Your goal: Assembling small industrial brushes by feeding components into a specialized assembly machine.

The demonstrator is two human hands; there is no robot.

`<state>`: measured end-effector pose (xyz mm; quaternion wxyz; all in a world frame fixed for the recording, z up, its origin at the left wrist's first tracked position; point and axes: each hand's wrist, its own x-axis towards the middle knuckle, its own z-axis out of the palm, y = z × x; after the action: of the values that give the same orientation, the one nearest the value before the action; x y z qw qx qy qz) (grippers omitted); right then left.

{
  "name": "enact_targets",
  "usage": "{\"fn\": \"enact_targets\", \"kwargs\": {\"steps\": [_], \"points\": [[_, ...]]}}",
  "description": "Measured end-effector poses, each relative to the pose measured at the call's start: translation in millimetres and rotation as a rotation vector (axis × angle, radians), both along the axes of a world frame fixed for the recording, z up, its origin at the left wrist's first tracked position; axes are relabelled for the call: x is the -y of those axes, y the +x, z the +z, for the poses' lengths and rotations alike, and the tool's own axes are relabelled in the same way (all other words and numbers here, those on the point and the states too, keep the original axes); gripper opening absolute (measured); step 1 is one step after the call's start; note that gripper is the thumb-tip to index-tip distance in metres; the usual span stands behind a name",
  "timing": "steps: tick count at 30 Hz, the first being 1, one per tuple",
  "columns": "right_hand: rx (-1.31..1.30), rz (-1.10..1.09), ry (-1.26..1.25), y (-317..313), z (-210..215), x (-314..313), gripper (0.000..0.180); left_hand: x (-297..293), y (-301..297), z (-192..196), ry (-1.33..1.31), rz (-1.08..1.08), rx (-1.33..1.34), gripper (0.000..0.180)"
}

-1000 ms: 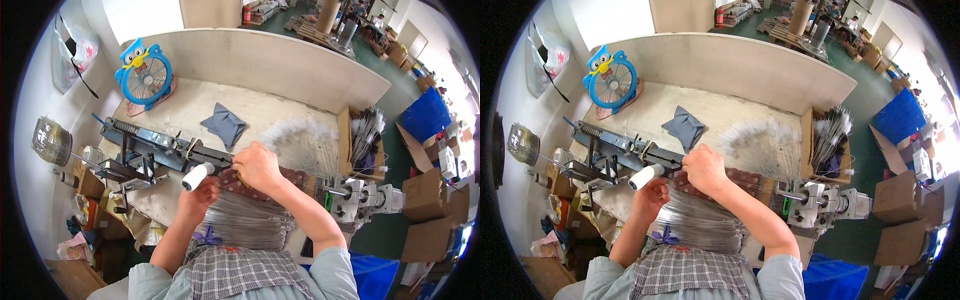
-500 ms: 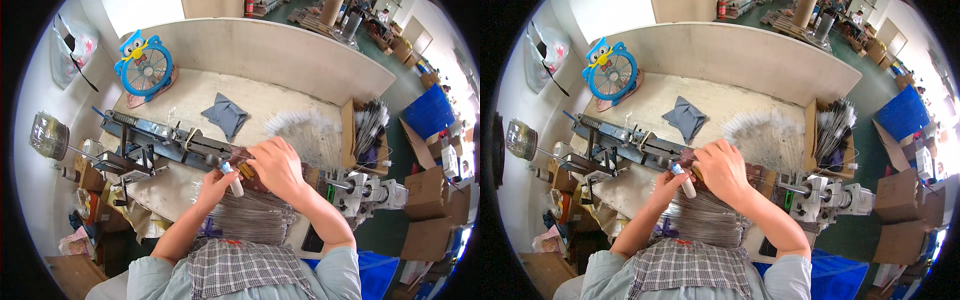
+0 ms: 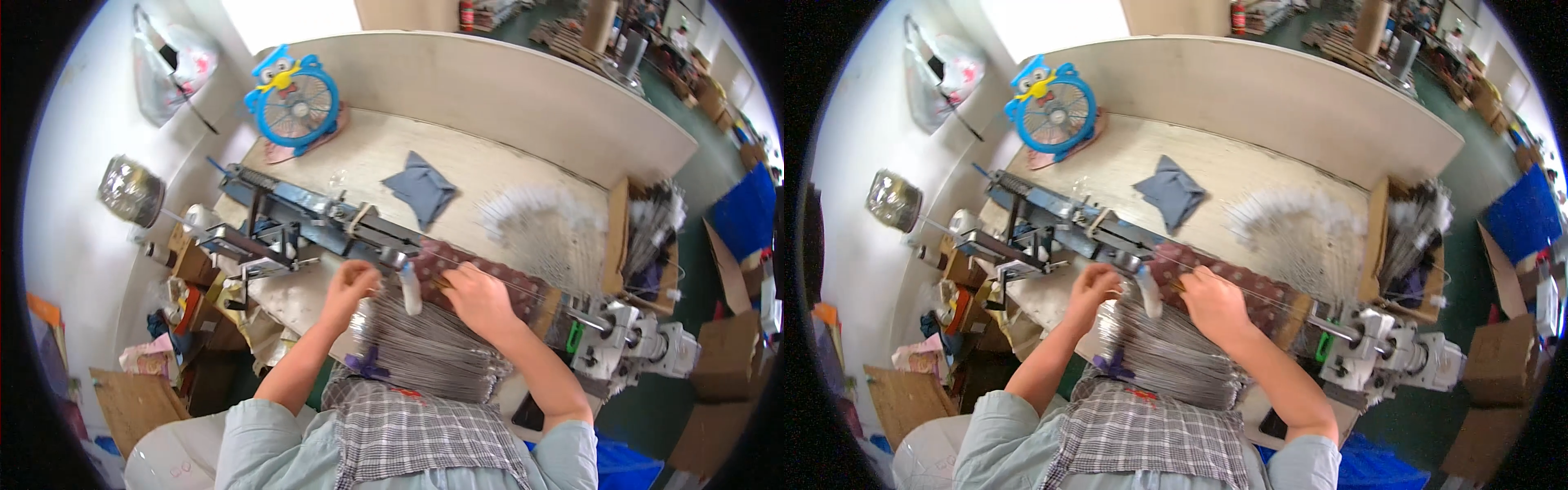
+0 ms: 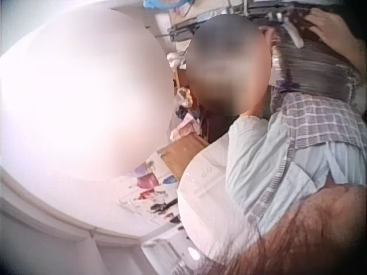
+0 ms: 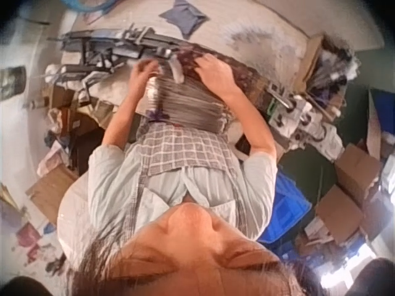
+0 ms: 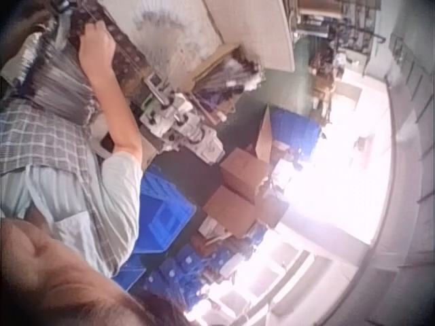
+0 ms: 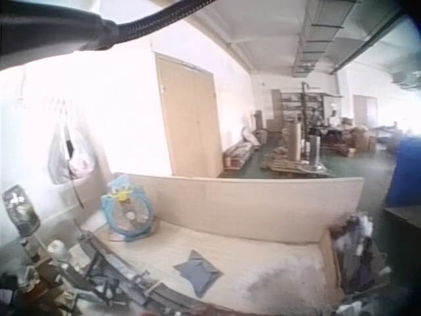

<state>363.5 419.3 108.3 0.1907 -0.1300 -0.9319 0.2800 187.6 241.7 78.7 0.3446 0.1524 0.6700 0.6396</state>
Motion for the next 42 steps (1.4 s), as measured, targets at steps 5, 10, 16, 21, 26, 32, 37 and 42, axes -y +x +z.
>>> {"fn": "enact_targets", "kwargs": {"steps": [5, 10, 16, 21, 26, 32, 37, 42], "points": [[0.070, 0.002, -0.104, 5.5, 16.6, 9.5, 0.016, 75.7, -61.8, -16.4, 0.165, 0.374, 0.496, 0.023], [0.090, 0.018, -0.067, 0.9, 15.4, 10.5, 0.015, 89.2, -78.9, -23.2, 0.210, 0.500, 0.524, 0.017], [-0.004, 0.000, -0.078, 14.2, 47.2, 13.1, 0.016, 73.7, -69.7, -38.7, 0.309, 0.703, 0.468, 0.010], [-0.077, -0.168, 0.131, 21.9, 72.2, -12.2, 0.014, -2.8, 44.2, 16.5, 0.352, 0.093, 0.242, 0.011], [-0.009, -0.287, -0.317, 35.5, 65.5, -20.7, 0.018, -73.3, 92.5, 26.5, 0.368, -0.236, 0.278, 0.016], [-0.071, -0.261, -0.554, 58.0, 63.7, -22.9, 0.016, -92.7, 100.3, 10.2, 0.381, -0.301, 0.189, 0.016], [-0.177, -0.088, 0.019, 54.6, 57.7, -31.5, 0.014, -85.3, 95.1, 22.3, 0.327, -0.104, 0.143, 0.015], [-0.252, -0.230, 0.241, 2.5, 60.5, -23.1, 0.010, -75.7, 80.6, 33.5, 0.319, 0.016, 0.204, 0.017]]}}
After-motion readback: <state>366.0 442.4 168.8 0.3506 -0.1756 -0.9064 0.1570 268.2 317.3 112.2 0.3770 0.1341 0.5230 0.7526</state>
